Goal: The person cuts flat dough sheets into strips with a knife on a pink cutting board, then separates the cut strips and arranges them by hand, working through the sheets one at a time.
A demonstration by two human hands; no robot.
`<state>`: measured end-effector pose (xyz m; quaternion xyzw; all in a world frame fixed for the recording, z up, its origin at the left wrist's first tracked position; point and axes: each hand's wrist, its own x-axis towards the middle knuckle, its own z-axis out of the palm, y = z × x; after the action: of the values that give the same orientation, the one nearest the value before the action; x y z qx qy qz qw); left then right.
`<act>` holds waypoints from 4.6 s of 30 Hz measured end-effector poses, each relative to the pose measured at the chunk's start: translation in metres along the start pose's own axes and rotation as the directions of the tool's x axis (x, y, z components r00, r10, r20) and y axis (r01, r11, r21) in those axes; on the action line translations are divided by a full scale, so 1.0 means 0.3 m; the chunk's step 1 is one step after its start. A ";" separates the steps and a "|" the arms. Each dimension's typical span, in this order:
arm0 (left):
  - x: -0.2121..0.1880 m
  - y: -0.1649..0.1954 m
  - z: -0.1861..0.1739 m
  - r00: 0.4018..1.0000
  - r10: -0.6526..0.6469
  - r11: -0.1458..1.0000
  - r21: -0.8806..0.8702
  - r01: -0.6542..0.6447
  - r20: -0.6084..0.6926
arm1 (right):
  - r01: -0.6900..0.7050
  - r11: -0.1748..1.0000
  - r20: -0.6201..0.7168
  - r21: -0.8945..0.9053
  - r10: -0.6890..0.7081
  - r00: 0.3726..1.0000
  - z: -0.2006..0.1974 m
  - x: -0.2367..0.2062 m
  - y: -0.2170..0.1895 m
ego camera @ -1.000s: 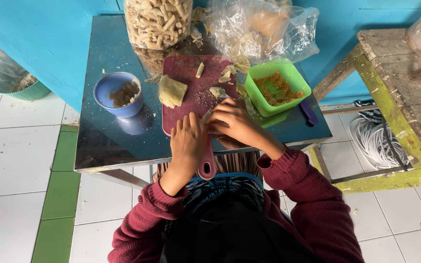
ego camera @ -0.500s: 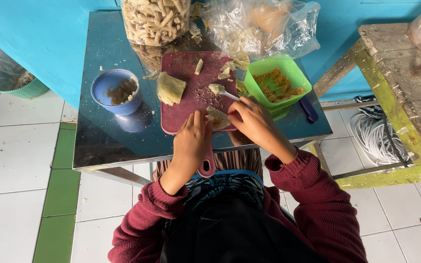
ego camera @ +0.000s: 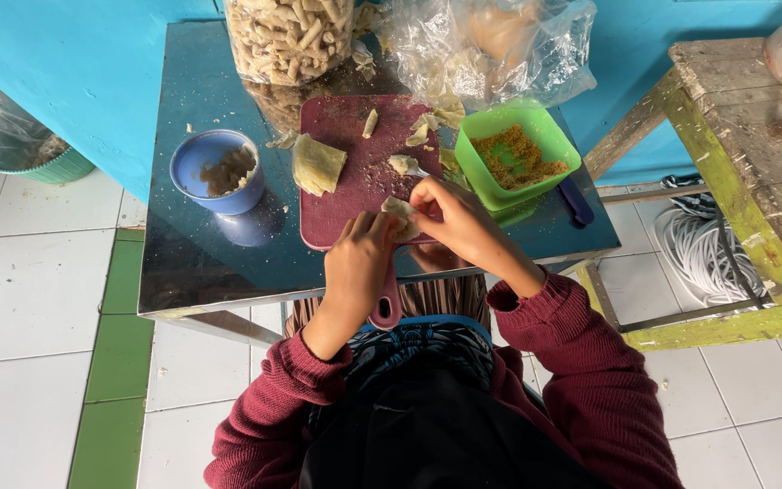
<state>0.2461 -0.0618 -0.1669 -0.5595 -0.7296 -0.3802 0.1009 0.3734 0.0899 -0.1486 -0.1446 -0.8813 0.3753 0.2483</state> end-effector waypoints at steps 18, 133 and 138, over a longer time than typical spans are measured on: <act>-0.005 -0.005 0.022 0.999 -0.038 0.999 0.015 0.038 -0.008 | 0.192 0.973 -0.065 -0.131 -0.201 0.977 0.053 -0.043 -0.028; 0.064 -0.124 0.074 0.971 0.219 0.955 0.223 -0.194 -0.092 | 0.378 0.596 0.072 -0.708 -0.471 0.879 0.064 0.028 0.034; 0.067 -0.133 0.090 0.967 0.249 0.917 0.332 -0.220 -0.046 | 0.344 0.587 0.045 -0.733 -0.463 0.885 0.081 0.061 0.065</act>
<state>0.2109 -0.0322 -0.1916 -0.6015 -0.7045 -0.2644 0.2681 0.3462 0.0969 -0.1713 -0.0539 -0.9440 -0.0811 0.3152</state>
